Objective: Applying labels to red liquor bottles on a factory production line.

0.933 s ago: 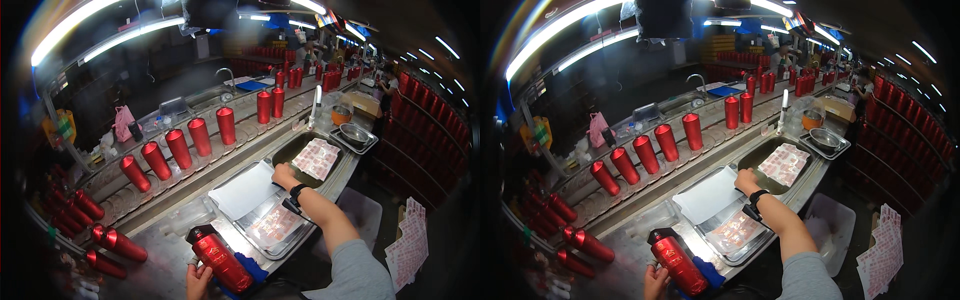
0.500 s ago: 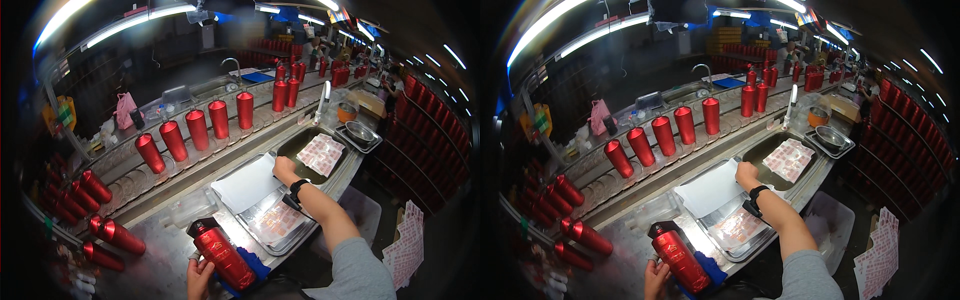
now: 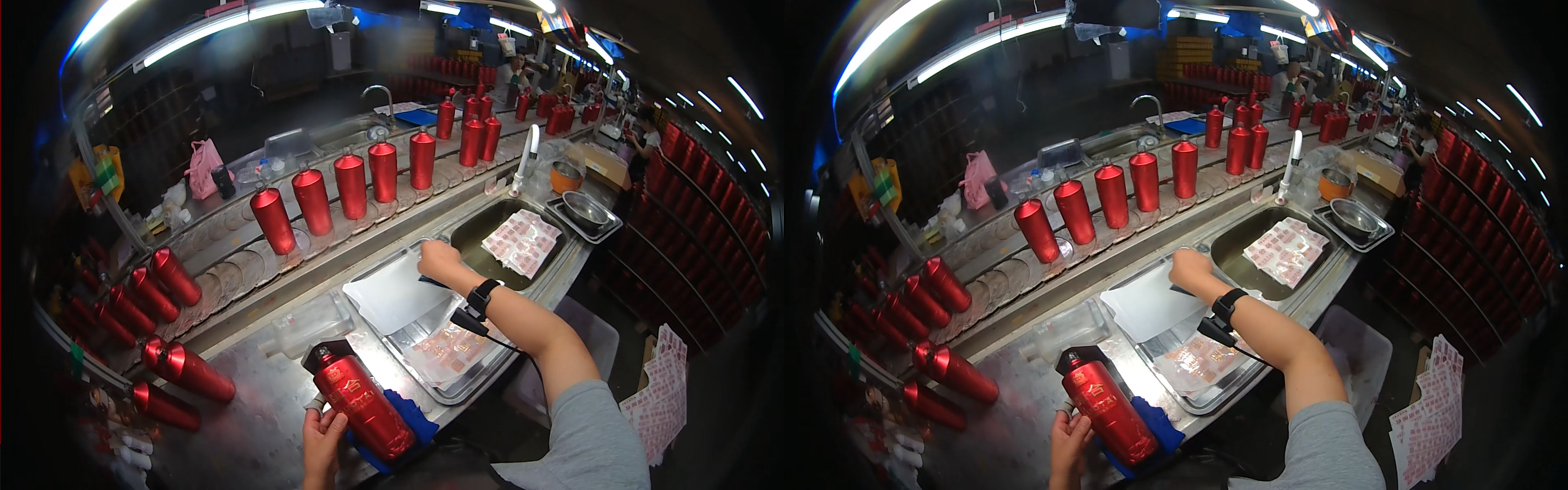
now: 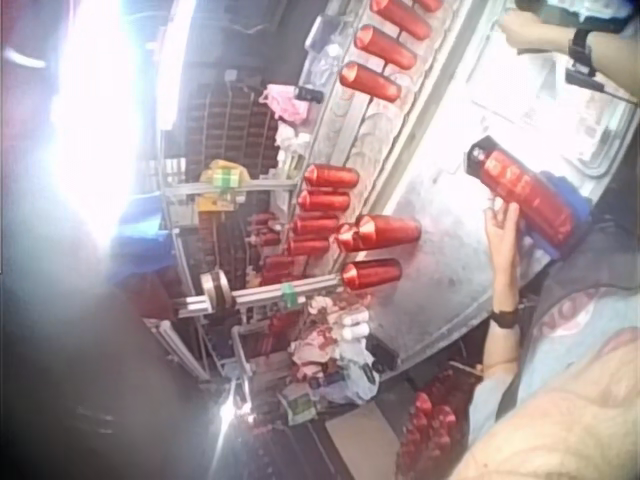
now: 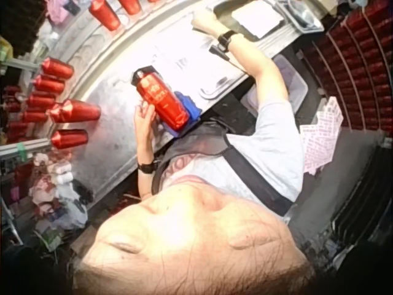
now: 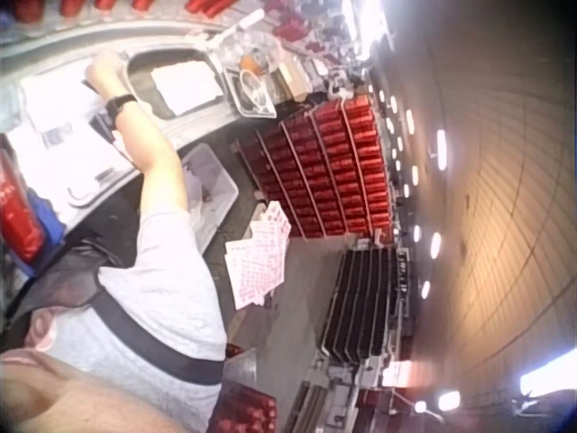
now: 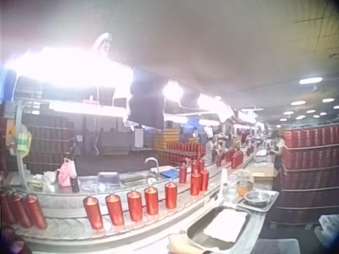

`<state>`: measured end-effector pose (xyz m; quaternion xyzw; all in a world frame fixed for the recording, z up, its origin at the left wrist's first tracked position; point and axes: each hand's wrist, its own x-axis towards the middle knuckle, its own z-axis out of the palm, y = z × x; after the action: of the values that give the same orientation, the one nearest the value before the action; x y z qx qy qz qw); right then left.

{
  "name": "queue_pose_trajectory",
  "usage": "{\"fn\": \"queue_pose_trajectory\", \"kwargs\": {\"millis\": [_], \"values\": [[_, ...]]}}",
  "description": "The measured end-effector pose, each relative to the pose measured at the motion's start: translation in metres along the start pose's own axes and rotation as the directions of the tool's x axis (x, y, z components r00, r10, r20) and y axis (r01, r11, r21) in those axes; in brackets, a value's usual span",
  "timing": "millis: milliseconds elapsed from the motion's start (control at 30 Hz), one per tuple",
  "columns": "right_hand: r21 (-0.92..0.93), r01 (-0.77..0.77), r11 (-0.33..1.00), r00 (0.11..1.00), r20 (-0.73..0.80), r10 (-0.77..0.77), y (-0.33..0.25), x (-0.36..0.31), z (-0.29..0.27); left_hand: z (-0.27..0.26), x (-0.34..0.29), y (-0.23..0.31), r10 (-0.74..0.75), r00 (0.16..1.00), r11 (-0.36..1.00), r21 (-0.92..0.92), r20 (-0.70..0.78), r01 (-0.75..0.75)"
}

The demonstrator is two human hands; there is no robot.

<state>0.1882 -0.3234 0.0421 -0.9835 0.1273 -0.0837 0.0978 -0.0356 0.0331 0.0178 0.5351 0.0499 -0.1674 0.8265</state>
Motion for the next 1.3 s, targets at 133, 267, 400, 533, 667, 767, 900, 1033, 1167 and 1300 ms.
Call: {"fn": "queue_pose_trajectory", "kwargs": {"millis": [133,267,400,533,667,767,900,1033,1167,1300], "values": [[0.509,0.001,0.861,0.87,0.423,-0.252,-0.02,0.008,0.01,-0.011,0.0,0.002,0.032,0.999,0.999,0.036,0.018,-0.033],[0.347,0.021,0.937,0.996,0.078,-0.051,-0.006,-0.009,0.025,-0.015,-0.001,0.0,0.031,0.999,1.0,0.005,0.025,-0.031],[0.086,-0.043,0.995,0.943,0.332,0.012,0.005,-0.024,0.031,-0.023,0.001,-0.001,0.025,0.999,1.0,0.002,0.022,-0.025],[0.135,-0.058,0.989,0.943,0.332,0.01,-0.011,-0.038,0.021,-0.029,0.0,0.003,-0.011,1.0,1.0,0.012,-0.027,0.011],[0.206,0.005,0.979,0.989,0.141,-0.035,0.004,-0.035,0.029,-0.022,0.003,0.002,-0.015,1.0,1.0,0.021,0.01,0.014],[0.334,0.06,0.941,0.997,0.022,-0.072,0.014,-0.047,0.003,-0.021,0.003,-0.002,-0.013,1.0,1.0,0.026,-0.023,0.014],[0.766,0.068,0.639,0.995,-0.097,0.01,0.053,-0.073,-0.013,-0.024,0.006,0.0,-0.031,0.999,0.998,0.05,-0.029,0.033],[0.972,-0.121,0.199,0.985,0.093,0.146,0.117,-0.132,-0.051,-0.016,0.005,-0.001,-0.005,0.998,1.0,0.018,-0.058,0.006],[0.982,-0.164,0.089,0.931,0.125,0.343,0.205,-0.226,-0.05,-0.032,0.005,-0.001,-0.006,1.0,0.999,0.042,-0.03,0.007],[0.992,-0.121,-0.046,0.725,0.12,0.678,0.297,-0.324,-0.009,-0.039,0.009,-0.004,-0.003,1.0,0.998,0.069,0.006,0.003]]}}
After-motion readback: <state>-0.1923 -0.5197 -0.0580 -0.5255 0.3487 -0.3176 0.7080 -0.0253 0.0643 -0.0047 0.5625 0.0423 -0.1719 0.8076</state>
